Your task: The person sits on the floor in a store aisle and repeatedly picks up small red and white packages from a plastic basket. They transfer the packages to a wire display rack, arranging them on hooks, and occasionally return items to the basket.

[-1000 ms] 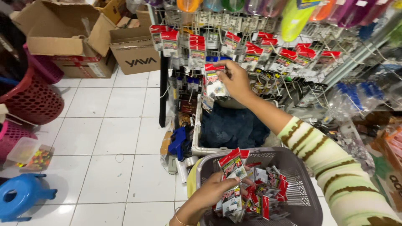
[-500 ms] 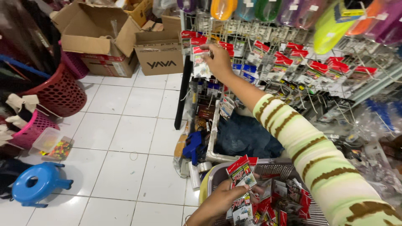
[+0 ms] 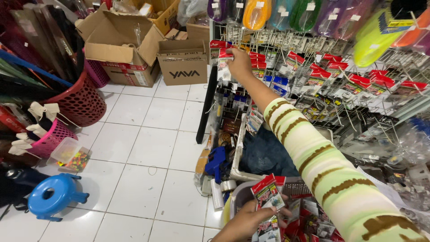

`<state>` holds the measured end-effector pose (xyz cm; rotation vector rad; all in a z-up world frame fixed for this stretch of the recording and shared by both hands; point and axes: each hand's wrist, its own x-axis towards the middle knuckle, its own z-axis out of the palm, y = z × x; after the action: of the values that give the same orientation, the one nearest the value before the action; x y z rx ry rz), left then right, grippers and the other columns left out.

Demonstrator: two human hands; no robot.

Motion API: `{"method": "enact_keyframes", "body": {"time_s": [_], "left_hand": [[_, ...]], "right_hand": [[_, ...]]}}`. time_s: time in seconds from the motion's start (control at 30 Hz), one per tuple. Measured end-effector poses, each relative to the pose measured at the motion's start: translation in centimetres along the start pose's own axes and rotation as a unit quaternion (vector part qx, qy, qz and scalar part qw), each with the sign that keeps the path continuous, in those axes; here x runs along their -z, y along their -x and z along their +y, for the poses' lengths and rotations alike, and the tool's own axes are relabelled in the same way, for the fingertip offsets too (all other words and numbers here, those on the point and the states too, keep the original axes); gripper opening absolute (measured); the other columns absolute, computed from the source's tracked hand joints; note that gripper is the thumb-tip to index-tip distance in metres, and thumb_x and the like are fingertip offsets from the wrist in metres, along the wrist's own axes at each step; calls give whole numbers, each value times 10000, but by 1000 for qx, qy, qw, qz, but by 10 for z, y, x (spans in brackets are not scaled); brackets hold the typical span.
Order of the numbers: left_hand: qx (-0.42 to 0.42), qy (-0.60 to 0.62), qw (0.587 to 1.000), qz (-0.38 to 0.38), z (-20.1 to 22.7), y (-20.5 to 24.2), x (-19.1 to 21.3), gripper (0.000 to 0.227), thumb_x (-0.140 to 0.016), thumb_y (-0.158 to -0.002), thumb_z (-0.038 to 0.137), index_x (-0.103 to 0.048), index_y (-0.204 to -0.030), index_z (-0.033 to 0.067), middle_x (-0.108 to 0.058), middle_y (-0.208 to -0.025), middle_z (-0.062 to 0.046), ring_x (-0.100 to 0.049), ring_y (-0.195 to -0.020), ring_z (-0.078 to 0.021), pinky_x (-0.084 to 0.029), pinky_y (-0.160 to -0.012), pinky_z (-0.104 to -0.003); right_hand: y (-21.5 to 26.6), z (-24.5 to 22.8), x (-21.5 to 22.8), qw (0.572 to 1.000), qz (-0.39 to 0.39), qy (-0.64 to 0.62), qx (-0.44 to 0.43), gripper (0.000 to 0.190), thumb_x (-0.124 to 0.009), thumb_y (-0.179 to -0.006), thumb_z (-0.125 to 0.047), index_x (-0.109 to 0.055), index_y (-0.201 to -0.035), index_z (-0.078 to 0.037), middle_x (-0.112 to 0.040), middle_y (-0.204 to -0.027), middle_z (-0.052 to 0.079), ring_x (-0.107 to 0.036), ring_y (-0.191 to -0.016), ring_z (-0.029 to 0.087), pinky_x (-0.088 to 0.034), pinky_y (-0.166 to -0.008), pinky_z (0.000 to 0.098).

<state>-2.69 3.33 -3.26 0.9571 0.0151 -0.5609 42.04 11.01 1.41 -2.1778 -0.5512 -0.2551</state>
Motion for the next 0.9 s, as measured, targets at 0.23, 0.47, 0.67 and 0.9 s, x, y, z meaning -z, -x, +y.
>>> {"method": "enact_keyframes", "body": {"time_s": [0.23, 0.47, 0.67, 0.9], "left_hand": [[78, 1, 997, 25, 24, 10, -16, 506, -533, -1019, 292, -555, -1488, 101, -719, -1247, -82, -684, -998, -133, -505, -1005, -275], [1, 36, 999, 2, -14, -9, 7, 455, -565, -1024, 181, -551, -1447, 16, -706, -1183, -182, -697, -1033, -228, -573, -936, -316], [8, 8, 1000, 11, 0, -7, 4, 464, -554, -1013, 195, -562, -1447, 29, -729, -1176, -162, -707, -1060, -248, -546, -1009, -361], [50, -11, 998, 21, -1, 0, -31, 457, -582, -994, 214, -573, -1415, 36, -757, -1174, -127, -741, -908, -199, -573, -962, -368]], "right_hand": [[-4, 4, 7, 1000, -14, 17, 5, 383, -712, -949, -115, -663, -1328, -112, -602, -1414, 162, -604, -1245, 352, -527, -983, 454], [59, -59, 43, 982, -155, -7, -108, 846, -612, -964, -18, -124, -1640, -161, -365, -1613, 191, -448, -549, 59, -442, -468, 206], [181, -98, 111, 957, -272, 76, -69, 813, -560, -1005, -149, -24, -1613, -216, -203, -1657, 158, -539, -1192, 282, -466, -860, 377], [300, 12, 229, 867, -451, 190, 94, 440, -556, -960, -513, -688, -1214, -178, -733, -1182, 69, -668, -1098, 272, -486, -937, 420]]}}
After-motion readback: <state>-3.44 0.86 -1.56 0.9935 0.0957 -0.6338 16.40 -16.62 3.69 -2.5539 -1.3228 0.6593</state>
